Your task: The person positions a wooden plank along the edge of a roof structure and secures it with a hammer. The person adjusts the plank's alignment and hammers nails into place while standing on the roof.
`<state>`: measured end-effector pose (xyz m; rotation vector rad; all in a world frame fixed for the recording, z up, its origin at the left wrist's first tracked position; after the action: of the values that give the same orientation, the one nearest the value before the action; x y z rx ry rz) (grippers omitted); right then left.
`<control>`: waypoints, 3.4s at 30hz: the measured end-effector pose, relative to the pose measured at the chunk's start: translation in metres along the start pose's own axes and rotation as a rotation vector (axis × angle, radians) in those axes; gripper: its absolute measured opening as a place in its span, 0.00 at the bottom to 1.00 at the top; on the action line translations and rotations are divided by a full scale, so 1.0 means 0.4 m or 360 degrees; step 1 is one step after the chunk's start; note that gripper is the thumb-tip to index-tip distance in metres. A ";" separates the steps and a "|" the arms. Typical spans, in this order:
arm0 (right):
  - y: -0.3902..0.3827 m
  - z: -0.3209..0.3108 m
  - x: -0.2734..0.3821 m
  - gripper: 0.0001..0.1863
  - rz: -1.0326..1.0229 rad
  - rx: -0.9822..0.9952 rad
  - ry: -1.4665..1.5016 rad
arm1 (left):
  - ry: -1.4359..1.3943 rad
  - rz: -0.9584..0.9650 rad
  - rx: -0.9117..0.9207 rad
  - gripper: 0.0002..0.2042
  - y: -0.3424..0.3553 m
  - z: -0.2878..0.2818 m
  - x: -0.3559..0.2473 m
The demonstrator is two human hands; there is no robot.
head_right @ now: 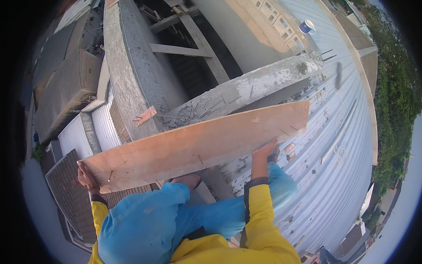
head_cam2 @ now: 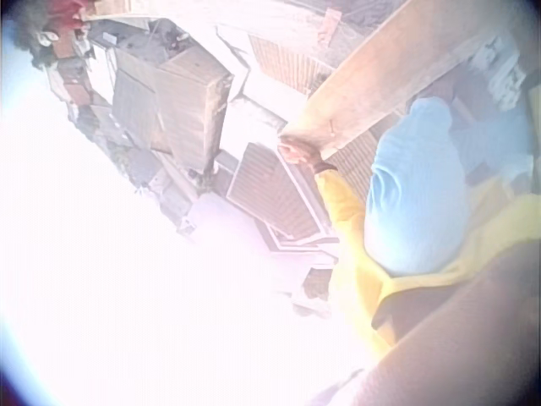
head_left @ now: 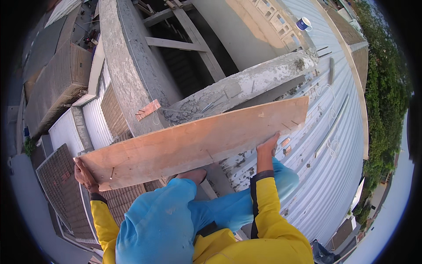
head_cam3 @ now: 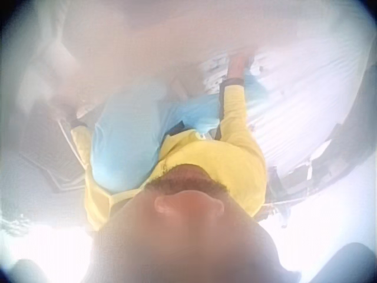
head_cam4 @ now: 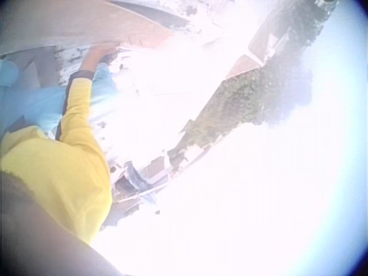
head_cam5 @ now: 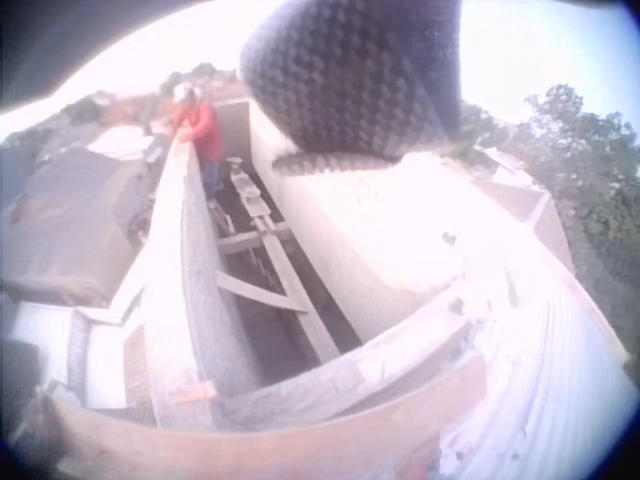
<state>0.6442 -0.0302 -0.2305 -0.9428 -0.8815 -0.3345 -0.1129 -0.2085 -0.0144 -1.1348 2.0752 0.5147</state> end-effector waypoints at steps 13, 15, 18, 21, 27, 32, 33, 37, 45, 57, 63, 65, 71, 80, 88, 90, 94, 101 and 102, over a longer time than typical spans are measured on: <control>0.297 0.343 -0.022 0.31 0.0389 0.0248 -0.0230 | -0.0138 0.0145 0.0146 0.20 -0.163 -0.011 -0.183; 0.391 0.352 -0.005 0.30 0.0416 0.0402 -0.0281 | -0.0383 0.0094 0.0159 0.21 -0.210 0.043 -0.170; 0.482 0.361 -0.034 0.29 0.0434 0.0642 -0.0382 | -0.0240 -0.0005 0.0211 0.21 -0.264 0.093 -0.088; 0.481 0.346 -0.059 0.30 0.0417 0.0593 -0.0463 | -0.0137 -0.0087 0.0224 0.22 -0.313 0.084 -0.111; 0.379 0.291 -0.069 0.33 0.0470 0.0648 -0.0302 | -0.0123 -0.0058 0.0288 0.23 -0.321 0.129 -0.115; 0.107 0.298 -0.143 0.36 0.0836 0.0853 0.0089 | -0.0163 -0.0076 0.0260 0.24 -0.349 0.104 -0.134; 0.100 0.300 -0.134 0.36 0.0803 0.0865 0.0039 | -0.0165 -0.0078 0.0250 0.24 -0.345 0.108 -0.135; 0.076 0.305 -0.139 0.36 0.0588 0.0739 -0.0231 | -0.0239 -0.0009 0.0216 0.23 -0.329 0.106 -0.161; 0.190 0.450 0.107 0.33 0.0387 0.0778 -0.0251 | -0.0865 -0.0161 0.0945 0.26 -0.278 0.274 -0.288; 0.358 0.448 0.338 0.32 -0.0317 0.0291 -0.0374 | -0.1486 -0.0960 0.1704 0.30 -0.426 0.585 -0.326; 0.494 0.506 0.533 0.27 -0.0644 0.0248 -0.0619 | -0.1387 -0.1167 0.1984 0.28 -0.507 0.820 -0.204; 0.542 0.508 0.579 0.27 -0.0705 0.0161 -0.0665 | -0.1353 -0.1137 0.2066 0.28 -0.538 0.873 -0.265; 0.544 0.554 0.577 0.24 -0.0719 0.0031 -0.0818 | -0.1341 -0.1216 0.1940 0.26 -0.528 1.007 -0.278; 0.612 0.492 0.711 0.21 -0.1120 -0.0249 -0.1156 | -0.1275 -0.1659 0.2092 0.26 -0.575 1.151 -0.271; 0.752 0.567 0.796 0.20 -0.1112 -0.0277 -0.1646 | -0.1296 -0.2050 0.2029 0.25 -0.636 1.281 -0.318; 0.763 0.582 0.720 0.18 -0.0852 0.0033 -0.1358 | -0.1112 -0.2003 0.1864 0.24 -0.607 1.273 -0.325; 0.857 0.492 0.787 0.23 -0.1041 -0.0088 -0.1476 | -0.1176 -0.1966 0.1906 0.22 -0.596 1.287 -0.317; 0.920 0.540 0.749 0.31 -0.0619 0.0098 -0.1405 | -0.1201 -0.2068 0.1753 0.25 -0.633 1.336 -0.298; 0.924 0.527 0.773 0.33 -0.0537 0.0132 -0.1386 | -0.1236 -0.2052 0.1725 0.25 -0.659 1.390 -0.295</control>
<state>0.9505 0.3871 -0.1372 -0.8559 -1.8489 -0.1587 0.3702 0.0663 -0.3031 -1.0258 0.4557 -0.6549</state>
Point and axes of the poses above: each hand's wrist, its own y-axis towards the middle knuckle, its own z-axis out of the palm, x = y × z, the point moved 4 cm from there along y, towards the middle knuckle, and after that the axes turned 8 degrees about x, right-handed, at the moved point
